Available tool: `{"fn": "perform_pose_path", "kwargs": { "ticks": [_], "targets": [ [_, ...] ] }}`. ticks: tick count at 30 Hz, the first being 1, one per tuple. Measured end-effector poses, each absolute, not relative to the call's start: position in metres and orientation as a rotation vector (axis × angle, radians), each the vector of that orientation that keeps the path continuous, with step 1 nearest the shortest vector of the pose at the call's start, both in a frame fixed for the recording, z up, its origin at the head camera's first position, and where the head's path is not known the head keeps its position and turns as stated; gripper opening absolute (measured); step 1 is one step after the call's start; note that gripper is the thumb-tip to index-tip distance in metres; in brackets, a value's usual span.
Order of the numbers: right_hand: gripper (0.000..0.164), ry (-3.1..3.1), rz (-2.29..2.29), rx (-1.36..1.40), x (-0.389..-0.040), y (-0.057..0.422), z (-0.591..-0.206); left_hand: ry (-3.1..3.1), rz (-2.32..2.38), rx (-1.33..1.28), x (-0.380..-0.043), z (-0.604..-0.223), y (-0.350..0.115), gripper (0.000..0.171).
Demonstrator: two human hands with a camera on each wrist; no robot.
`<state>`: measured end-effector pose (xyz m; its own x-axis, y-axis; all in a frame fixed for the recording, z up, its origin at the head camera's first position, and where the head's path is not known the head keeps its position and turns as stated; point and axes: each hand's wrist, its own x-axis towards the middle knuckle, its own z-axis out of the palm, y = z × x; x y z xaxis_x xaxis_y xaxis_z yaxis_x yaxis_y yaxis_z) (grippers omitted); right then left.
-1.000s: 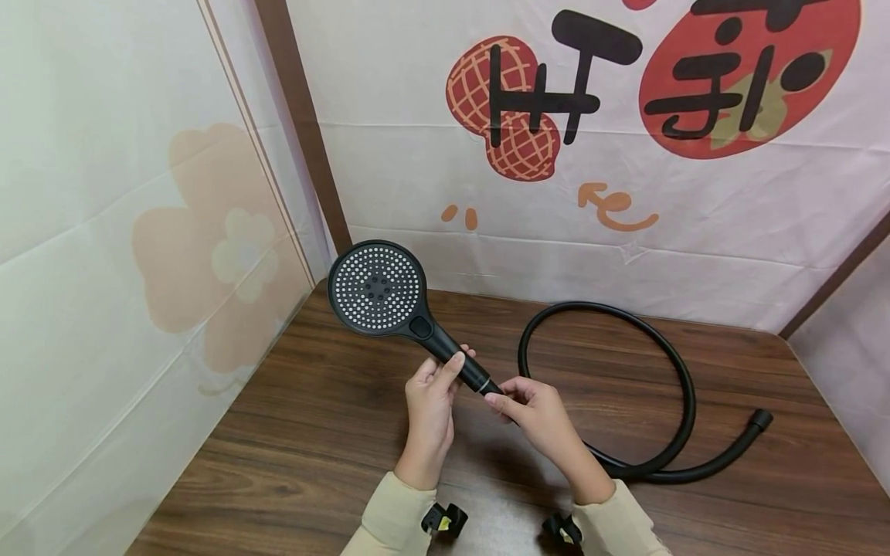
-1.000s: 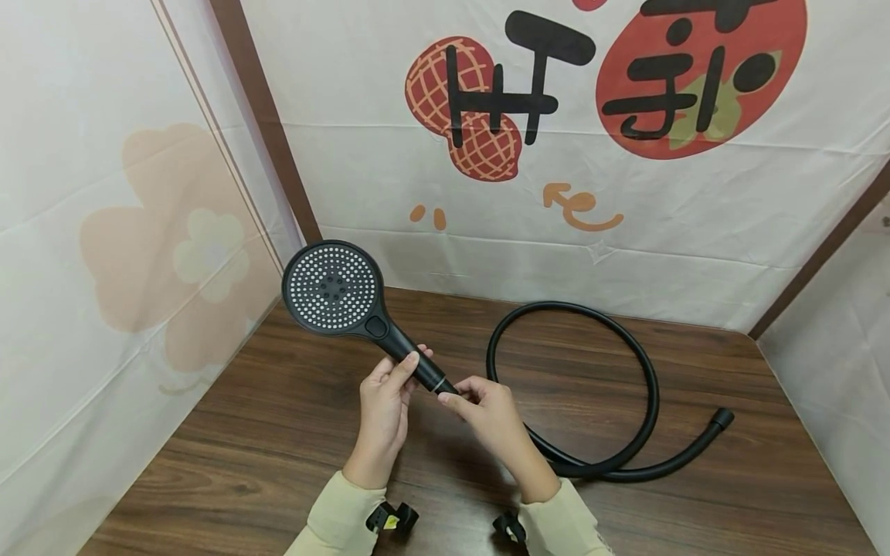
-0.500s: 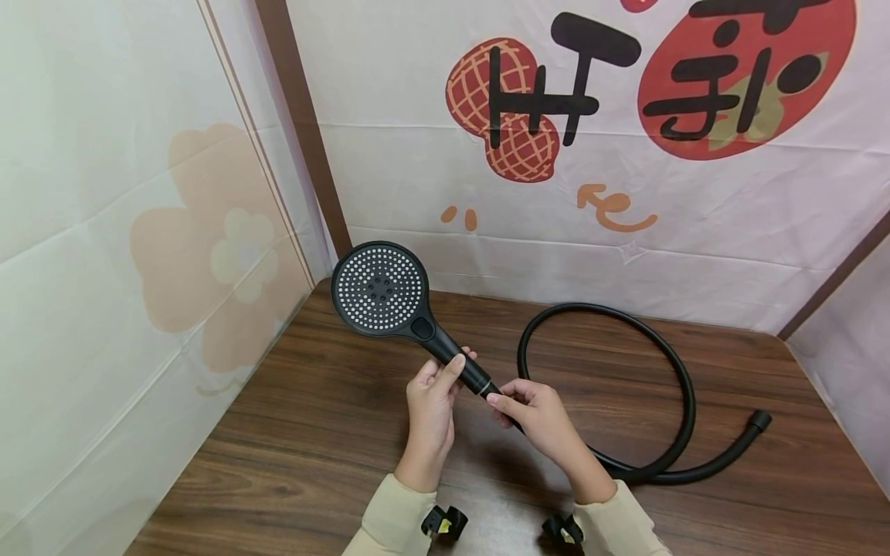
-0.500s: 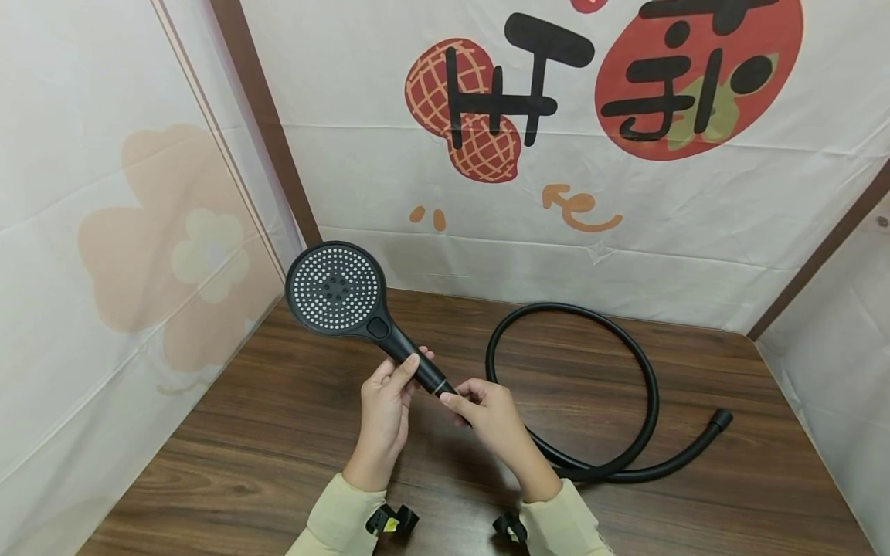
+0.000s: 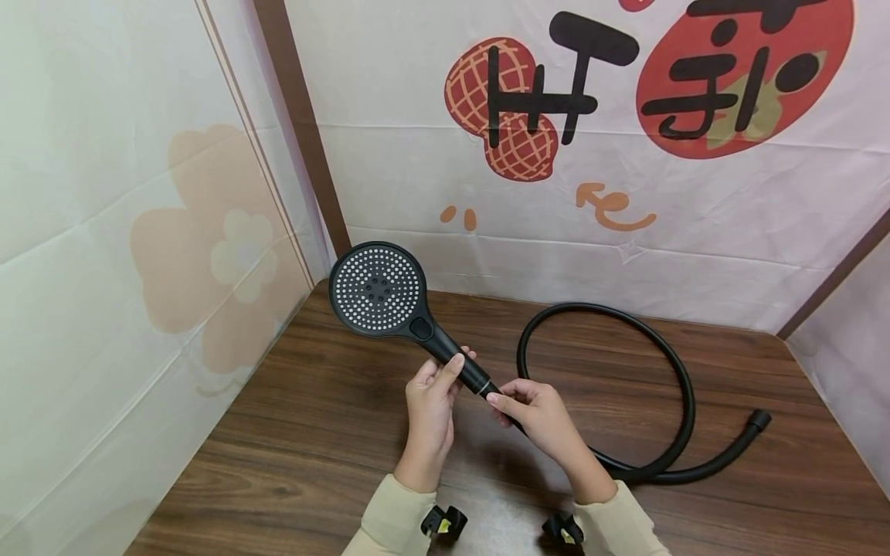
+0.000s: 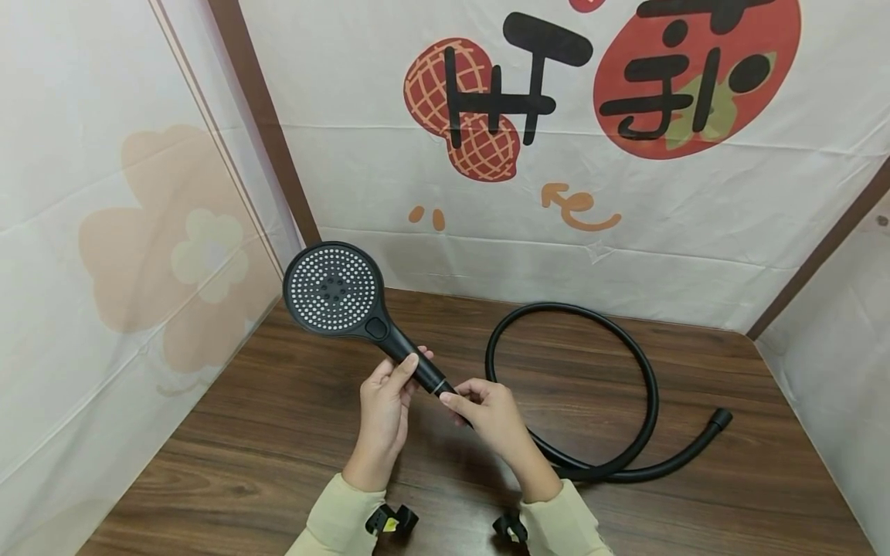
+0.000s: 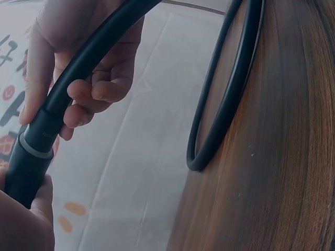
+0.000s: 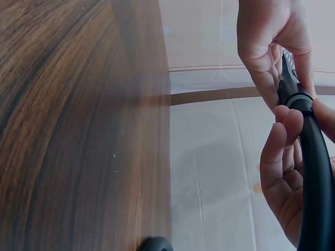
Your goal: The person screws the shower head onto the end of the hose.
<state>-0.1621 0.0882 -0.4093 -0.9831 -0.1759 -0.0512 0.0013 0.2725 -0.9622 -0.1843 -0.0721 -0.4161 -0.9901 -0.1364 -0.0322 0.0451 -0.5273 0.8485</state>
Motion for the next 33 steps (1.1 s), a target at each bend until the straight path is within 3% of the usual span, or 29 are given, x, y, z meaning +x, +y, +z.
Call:
{"fn": "perform_pose_path", "kwargs": {
  "ticks": [33],
  "targets": [
    [0.019, 2.423, -1.932, 0.037, -0.1573, 0.0783, -0.4121, -1.518, -2.629, 0.168, -0.1852, -0.4144, -0.0732, 0.035]
  ]
}}
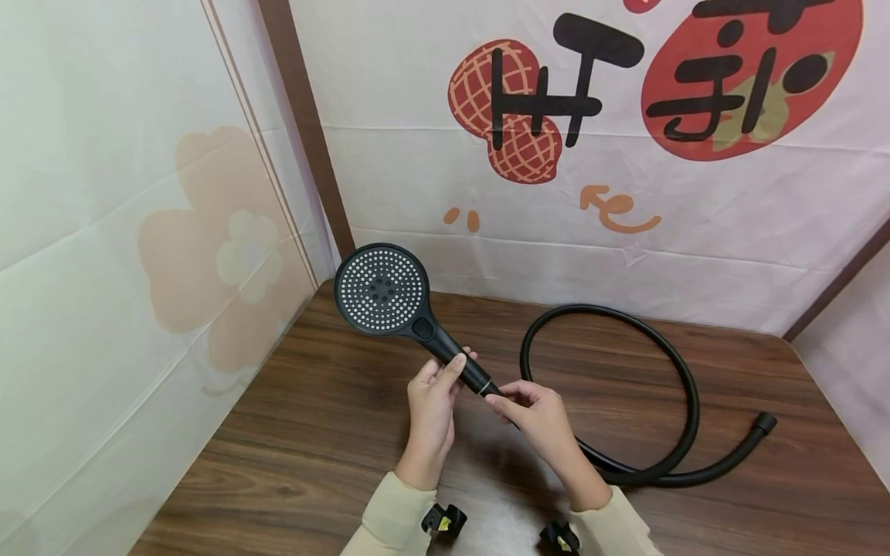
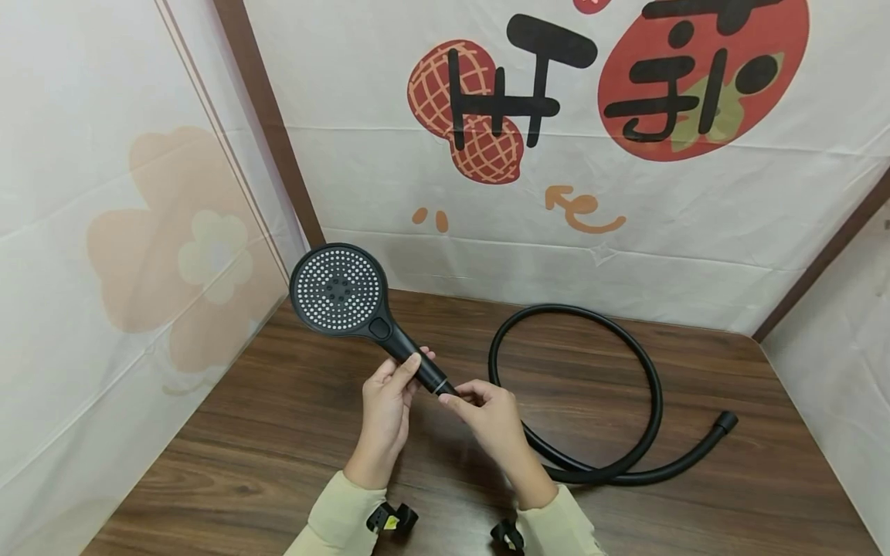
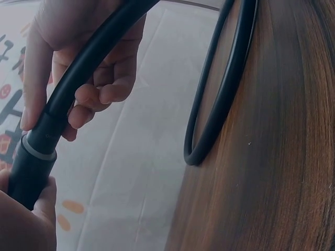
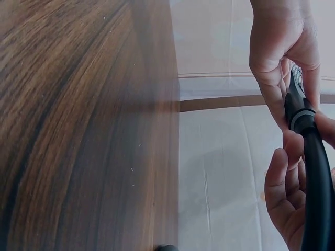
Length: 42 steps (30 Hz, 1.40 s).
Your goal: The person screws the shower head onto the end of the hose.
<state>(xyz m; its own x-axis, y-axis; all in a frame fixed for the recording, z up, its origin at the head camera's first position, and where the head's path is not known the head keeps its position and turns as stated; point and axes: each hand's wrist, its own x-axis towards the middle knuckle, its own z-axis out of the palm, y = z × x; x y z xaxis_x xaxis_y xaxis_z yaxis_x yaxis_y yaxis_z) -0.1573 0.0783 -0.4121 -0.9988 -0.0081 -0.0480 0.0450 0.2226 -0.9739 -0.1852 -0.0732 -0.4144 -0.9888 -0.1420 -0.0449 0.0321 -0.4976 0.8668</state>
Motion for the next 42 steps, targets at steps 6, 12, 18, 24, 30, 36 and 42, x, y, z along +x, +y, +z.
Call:
{"fn": "perform_pose_path", "kwargs": {
  "ticks": [6, 12, 18, 24, 30, 36, 42],
  "targets": [
    [0.018, 2.406, -1.958, 0.053, -0.1571, 0.0764, -0.4118, -1.53, -2.609, 0.179, -0.1846, -0.4129, -0.0724, 0.034],
    [0.019, 2.385, -1.983, 0.077, -0.1571, 0.0755, -0.413, -1.543, -2.583, 0.207, -0.1839, -0.4106, -0.0707, 0.031],
    [0.018, 2.401, -1.98, 0.092, -0.1576, 0.0756, -0.4131, -1.537, -2.56, 0.248, -0.1838, -0.4086, -0.0691, 0.029],
    [0.016, 2.426, -1.974, 0.088, -0.1583, 0.0755, -0.4149, -1.65, -2.448, 0.351, -0.1864, -0.4091, -0.0698, 0.027],
    [0.016, 2.453, -1.945, 0.092, -0.1594, 0.0749, -0.418, -1.735, -2.353, 0.395, -0.1882, -0.4104, -0.072, 0.025],
    [0.017, 2.453, -1.919, 0.105, -0.1603, 0.0743, -0.4173, -1.729, -2.337, 0.402, -0.1873, -0.4095, -0.0726, 0.024],
    [0.018, 2.45, -1.908, 0.116, -0.1608, 0.0742, -0.4158, -1.741, -2.364, 0.397, -0.1857, -0.4065, -0.0747, 0.022]
  ]
}}
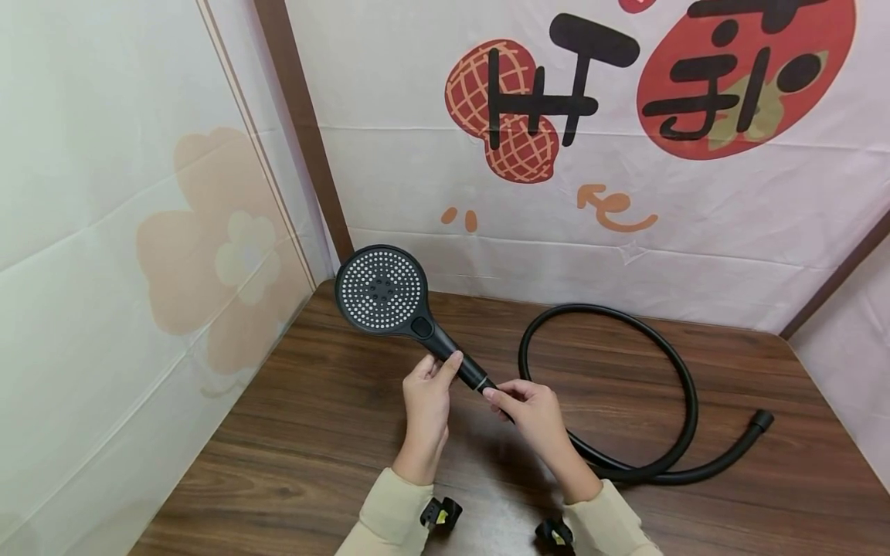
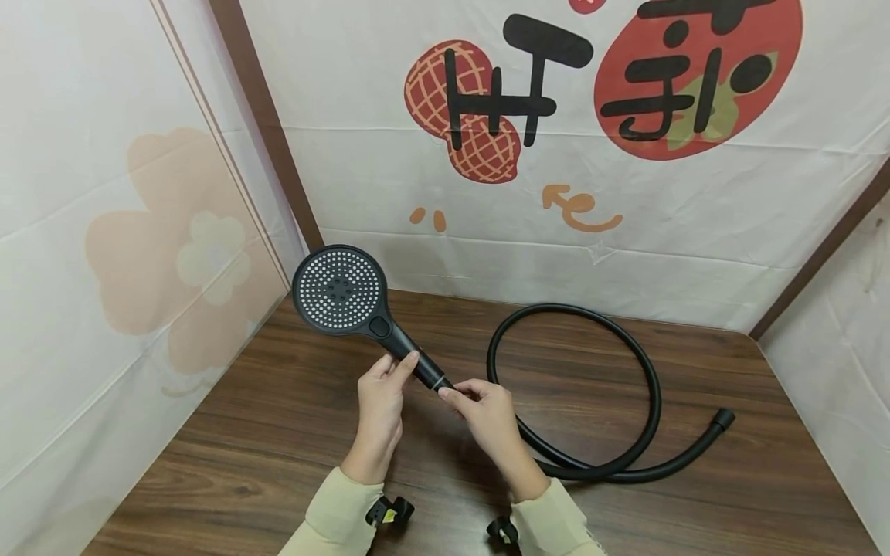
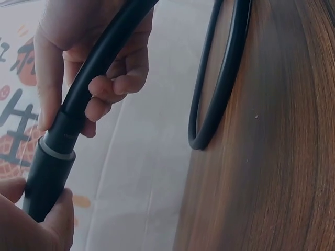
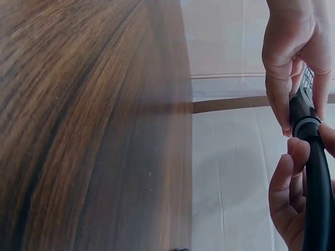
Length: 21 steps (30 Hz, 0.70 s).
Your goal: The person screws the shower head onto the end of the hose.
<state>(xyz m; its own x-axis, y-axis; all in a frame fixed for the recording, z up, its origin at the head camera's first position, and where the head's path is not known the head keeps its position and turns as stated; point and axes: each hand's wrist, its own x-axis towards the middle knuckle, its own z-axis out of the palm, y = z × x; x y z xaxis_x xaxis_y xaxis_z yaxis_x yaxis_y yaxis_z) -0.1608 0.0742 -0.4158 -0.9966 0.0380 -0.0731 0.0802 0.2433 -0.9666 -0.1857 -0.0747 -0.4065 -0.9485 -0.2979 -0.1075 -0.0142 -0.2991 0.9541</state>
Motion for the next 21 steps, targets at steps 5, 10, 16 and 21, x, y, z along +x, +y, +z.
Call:
{"fn": "perform_pose_path", "kwargs": {
  "ticks": [5, 10, 16, 21],
  "targets": [
    [0.017, 2.467, -1.9, 0.133, -0.162, 0.074, -0.417, -1.74, -2.429, 0.381, -0.185, -0.405, -0.076, 0.025],
    [0.016, 2.48, -1.889, 0.138, -0.163, 0.072, -0.419, -1.78, -2.397, 0.382, -0.186, -0.408, -0.079, 0.026],
    [0.016, 2.507, -1.886, 0.152, -0.164, 0.07, -0.423, -1.818, -2.372, 0.399, -0.191, -0.412, -0.082, 0.026],
    [0.019, 2.576, -1.893, 0.128, -0.165, 0.07, -0.43, -1.859, -2.36, 0.392, -0.194, -0.414, -0.083, 0.026]
  ]
}}
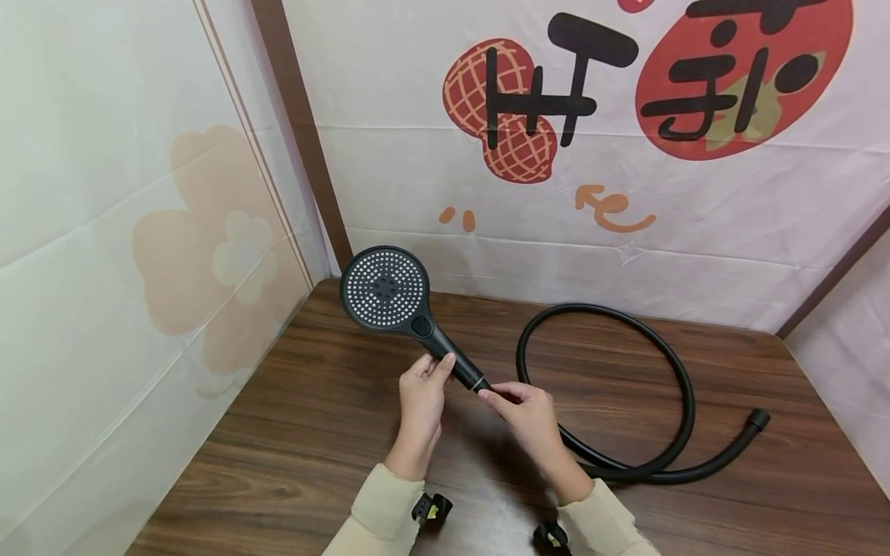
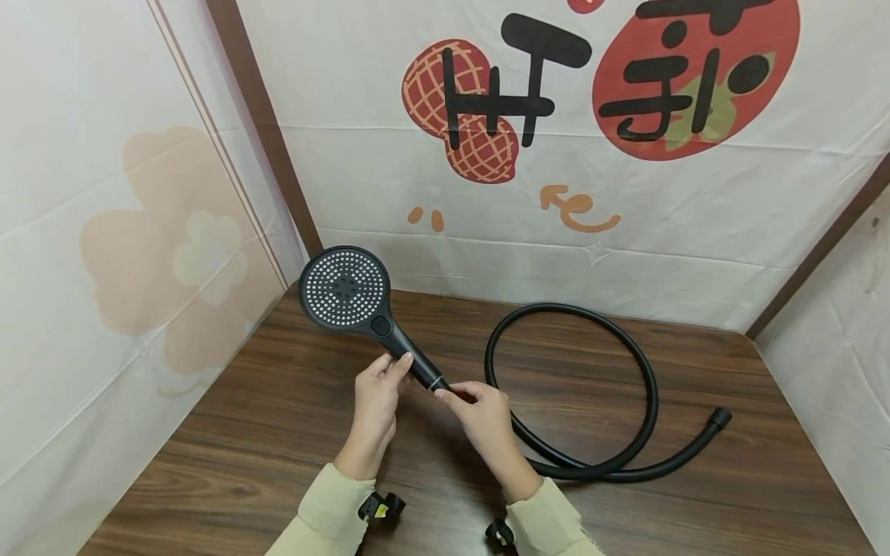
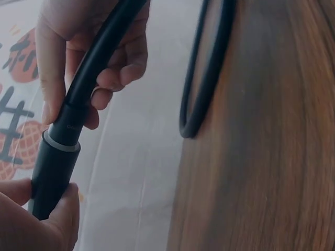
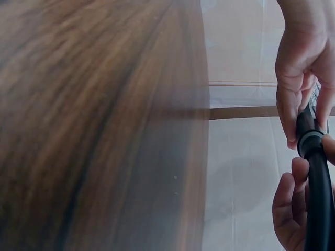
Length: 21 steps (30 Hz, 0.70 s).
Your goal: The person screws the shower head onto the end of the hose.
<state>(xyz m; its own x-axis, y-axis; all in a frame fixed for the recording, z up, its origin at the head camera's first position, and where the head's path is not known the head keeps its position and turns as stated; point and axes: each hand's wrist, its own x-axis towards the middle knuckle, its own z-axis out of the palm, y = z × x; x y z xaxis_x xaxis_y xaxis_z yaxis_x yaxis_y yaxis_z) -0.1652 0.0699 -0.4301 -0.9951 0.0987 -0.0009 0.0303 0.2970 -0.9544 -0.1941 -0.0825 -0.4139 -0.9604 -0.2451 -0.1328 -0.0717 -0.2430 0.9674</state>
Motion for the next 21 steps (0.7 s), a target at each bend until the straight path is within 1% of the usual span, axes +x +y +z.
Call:
{"fn": "perform_pose_path", "kwargs": {
  "ticks": [14, 21],
  "targets": [
    [0.015, -2.438, 1.658, -0.049, -0.167, 0.066, -0.442, -2.024, -2.311, 0.329, -0.203, -0.424, -0.091, 0.026],
    [0.018, -2.442, 1.646, -0.031, -0.169, 0.063, -0.445, -2.006, -2.336, 0.336, -0.21, -0.429, -0.093, 0.023]
  ]
}}
